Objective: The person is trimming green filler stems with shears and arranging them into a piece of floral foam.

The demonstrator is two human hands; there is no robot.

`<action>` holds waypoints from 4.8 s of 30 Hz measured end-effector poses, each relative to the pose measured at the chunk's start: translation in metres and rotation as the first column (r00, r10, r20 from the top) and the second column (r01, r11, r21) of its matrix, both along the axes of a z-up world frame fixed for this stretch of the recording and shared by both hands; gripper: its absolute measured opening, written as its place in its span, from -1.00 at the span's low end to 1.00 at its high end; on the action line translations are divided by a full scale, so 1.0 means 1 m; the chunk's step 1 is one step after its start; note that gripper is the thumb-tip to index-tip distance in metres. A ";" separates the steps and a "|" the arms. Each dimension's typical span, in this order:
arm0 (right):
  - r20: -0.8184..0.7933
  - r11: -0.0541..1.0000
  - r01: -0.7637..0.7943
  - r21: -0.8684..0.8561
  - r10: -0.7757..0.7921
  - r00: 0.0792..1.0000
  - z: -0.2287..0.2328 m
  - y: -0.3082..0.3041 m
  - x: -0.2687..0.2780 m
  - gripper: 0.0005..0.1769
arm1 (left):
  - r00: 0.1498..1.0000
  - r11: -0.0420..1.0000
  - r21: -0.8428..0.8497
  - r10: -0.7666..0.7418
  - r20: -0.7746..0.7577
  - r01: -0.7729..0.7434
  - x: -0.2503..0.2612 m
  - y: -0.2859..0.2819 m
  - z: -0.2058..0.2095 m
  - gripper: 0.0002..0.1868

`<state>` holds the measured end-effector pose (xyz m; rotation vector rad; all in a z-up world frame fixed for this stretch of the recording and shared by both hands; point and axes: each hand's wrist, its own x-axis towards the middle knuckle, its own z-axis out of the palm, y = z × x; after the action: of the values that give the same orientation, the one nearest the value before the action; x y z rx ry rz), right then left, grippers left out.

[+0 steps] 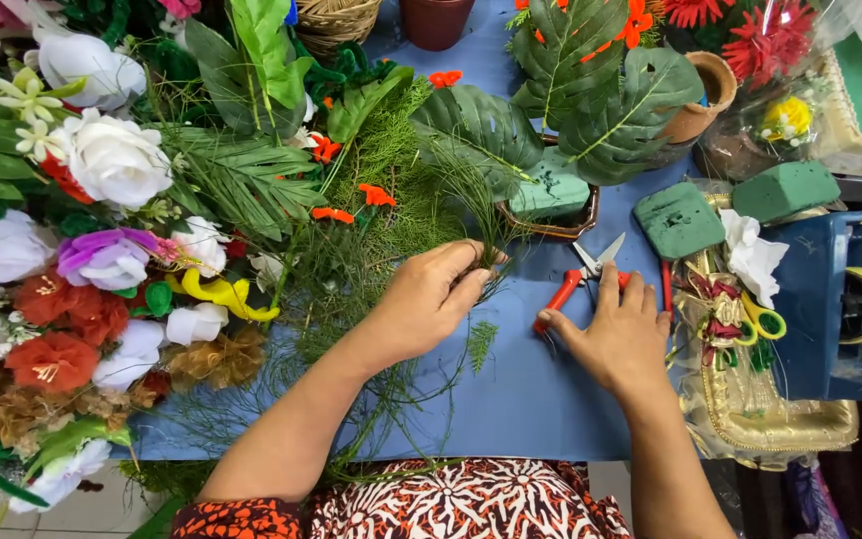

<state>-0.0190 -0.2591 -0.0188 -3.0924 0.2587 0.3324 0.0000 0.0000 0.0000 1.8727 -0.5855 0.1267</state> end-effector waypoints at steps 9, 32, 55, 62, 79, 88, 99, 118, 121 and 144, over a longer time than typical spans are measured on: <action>-0.077 1.000 -0.016 -0.008 0.016 0.997 -0.007 -0.019 -0.001 0.26 | 0.990 0.985 0.157 0.046 0.135 -0.067 0.002 -0.005 -0.007 -0.78; 0.481 0.927 -0.367 -0.072 0.355 0.802 -0.063 -0.059 -0.038 -0.06 | 0.975 0.922 0.352 0.092 0.202 -0.160 0.008 -0.002 -0.036 -0.72; 0.035 -0.136 0.017 0.991 0.371 0.928 0.055 0.090 -0.004 -0.59 | 0.982 0.922 0.348 0.131 0.133 -0.170 0.007 -0.008 -0.034 -0.77; -0.114 -0.063 0.135 0.989 0.264 0.958 0.076 0.111 0.016 -0.51 | 0.984 0.944 0.282 0.180 0.000 -0.173 0.016 -0.010 -0.087 -0.60; -0.138 -0.176 0.168 0.970 0.172 0.975 0.052 0.117 0.030 -0.64 | 0.974 0.915 0.332 0.207 0.097 -0.228 0.021 -0.012 -0.091 -0.83; 0.181 -0.012 -0.223 0.975 0.630 0.755 0.091 0.077 0.009 -0.63 | 0.961 0.931 0.248 0.241 0.134 -0.268 0.026 0.004 -0.026 -0.78; 0.206 -0.032 -0.204 0.978 0.113 0.972 0.033 0.025 0.029 -0.47 | 0.893 0.493 -0.863 -0.329 -0.306 -0.114 0.021 0.020 0.034 -0.78; 0.367 0.847 -0.529 0.055 0.476 0.799 -0.047 -0.041 0.012 -0.07 | 0.969 0.758 -0.631 0.000 -0.249 -0.162 0.030 0.030 0.002 -0.81; 0.426 0.835 -0.550 0.008 0.495 0.757 -0.047 -0.047 0.013 -0.05 | 0.956 0.728 -0.670 -0.072 -0.284 -0.144 0.029 0.026 -0.003 -0.81; 0.341 -0.059 -0.342 0.938 -0.034 0.940 -0.013 0.074 0.041 -0.81 | 0.988 0.897 0.418 0.156 0.011 -0.146 0.012 0.075 0.013 -0.73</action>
<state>0.0220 -0.1848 -0.0316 -1.5111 -0.2995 0.0060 0.0122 0.0751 0.0127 2.3362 -0.4746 0.0848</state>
